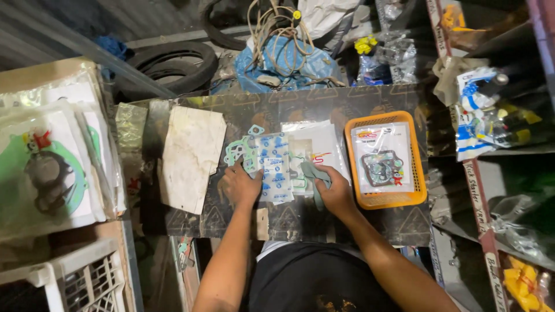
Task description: The person organizes various gaskets and seals on a cluttered workbench. They separate different types of gaskets, wipe them with a cloth, and place them into a yellow basket or onto a paper sheet.
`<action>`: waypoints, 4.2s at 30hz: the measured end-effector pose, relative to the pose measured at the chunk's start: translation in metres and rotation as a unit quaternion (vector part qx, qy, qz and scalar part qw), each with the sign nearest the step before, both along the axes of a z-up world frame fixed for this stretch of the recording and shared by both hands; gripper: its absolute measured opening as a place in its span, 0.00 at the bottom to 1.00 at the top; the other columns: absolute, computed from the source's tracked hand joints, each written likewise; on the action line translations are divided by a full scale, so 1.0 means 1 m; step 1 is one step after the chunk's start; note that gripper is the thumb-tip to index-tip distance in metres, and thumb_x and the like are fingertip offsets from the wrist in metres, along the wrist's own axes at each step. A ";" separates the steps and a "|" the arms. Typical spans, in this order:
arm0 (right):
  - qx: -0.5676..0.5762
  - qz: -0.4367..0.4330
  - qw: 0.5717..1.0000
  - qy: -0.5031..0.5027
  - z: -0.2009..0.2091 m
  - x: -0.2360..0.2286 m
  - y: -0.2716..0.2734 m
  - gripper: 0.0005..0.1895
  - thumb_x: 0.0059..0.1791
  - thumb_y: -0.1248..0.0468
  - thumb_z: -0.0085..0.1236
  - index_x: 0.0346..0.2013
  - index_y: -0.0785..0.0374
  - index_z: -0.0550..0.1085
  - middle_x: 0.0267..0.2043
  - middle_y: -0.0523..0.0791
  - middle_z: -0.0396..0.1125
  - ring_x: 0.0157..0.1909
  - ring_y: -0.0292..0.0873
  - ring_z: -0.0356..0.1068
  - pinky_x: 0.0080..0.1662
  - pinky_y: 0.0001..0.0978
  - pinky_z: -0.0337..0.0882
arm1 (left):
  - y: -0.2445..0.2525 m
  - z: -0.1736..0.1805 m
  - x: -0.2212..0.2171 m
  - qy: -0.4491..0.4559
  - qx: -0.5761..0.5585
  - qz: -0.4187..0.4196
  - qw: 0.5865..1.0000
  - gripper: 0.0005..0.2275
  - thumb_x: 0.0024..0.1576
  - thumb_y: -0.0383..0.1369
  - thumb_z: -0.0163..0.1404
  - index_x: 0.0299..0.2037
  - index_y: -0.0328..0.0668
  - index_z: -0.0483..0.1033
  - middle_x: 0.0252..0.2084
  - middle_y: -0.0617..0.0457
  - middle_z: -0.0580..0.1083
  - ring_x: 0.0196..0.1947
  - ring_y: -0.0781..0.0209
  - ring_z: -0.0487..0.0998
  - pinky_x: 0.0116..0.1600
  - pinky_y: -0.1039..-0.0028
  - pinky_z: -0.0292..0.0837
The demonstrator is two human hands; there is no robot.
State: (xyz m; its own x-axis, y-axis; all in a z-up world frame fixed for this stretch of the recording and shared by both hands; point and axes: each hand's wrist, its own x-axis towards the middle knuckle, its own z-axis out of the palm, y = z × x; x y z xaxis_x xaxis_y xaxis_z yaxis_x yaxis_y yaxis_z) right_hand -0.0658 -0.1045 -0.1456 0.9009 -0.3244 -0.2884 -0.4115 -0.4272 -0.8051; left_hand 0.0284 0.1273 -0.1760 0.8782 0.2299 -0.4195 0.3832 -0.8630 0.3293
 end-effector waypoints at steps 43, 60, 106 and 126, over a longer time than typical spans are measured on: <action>0.115 0.027 0.993 0.021 0.028 -0.022 0.002 0.12 0.54 0.64 0.54 0.50 0.63 0.78 0.41 0.50 0.76 0.45 0.43 0.71 0.50 0.44 0.73 | -0.070 -0.058 -0.032 0.086 -0.441 0.041 0.892 0.27 0.48 0.41 0.63 0.57 0.44 0.70 0.44 0.48 0.81 0.54 0.51 0.80 0.61 0.60 0.70; 0.081 -0.085 0.993 -0.024 0.018 -0.037 -0.026 0.11 0.51 0.64 0.58 0.46 0.63 0.80 0.42 0.51 0.76 0.50 0.44 0.72 0.56 0.46 0.70 | -0.071 0.021 -0.065 -0.039 -0.250 -0.246 0.936 0.17 0.52 0.27 0.58 0.50 0.43 0.68 0.37 0.46 0.77 0.45 0.41 0.78 0.53 0.55 0.71; 0.097 -0.120 0.982 -0.109 0.002 -0.087 -0.002 0.12 0.50 0.66 0.59 0.47 0.67 0.79 0.41 0.53 0.75 0.47 0.47 0.72 0.53 0.47 0.69 | -0.064 0.055 -0.092 -0.080 -0.543 0.014 0.836 0.18 0.61 0.22 0.41 0.62 0.32 0.65 0.41 0.32 0.77 0.44 0.43 0.82 0.53 0.58 0.77; 0.089 -0.303 0.932 -0.180 0.063 -0.059 0.084 0.11 0.44 0.65 0.73 0.39 0.61 0.80 0.31 0.43 0.74 0.34 0.34 0.70 0.38 0.31 0.72 | 0.011 0.124 -0.077 0.083 -0.714 0.198 0.667 0.12 0.57 0.31 0.60 0.45 0.29 0.76 0.38 0.37 0.81 0.29 0.52 0.84 0.29 0.67 0.84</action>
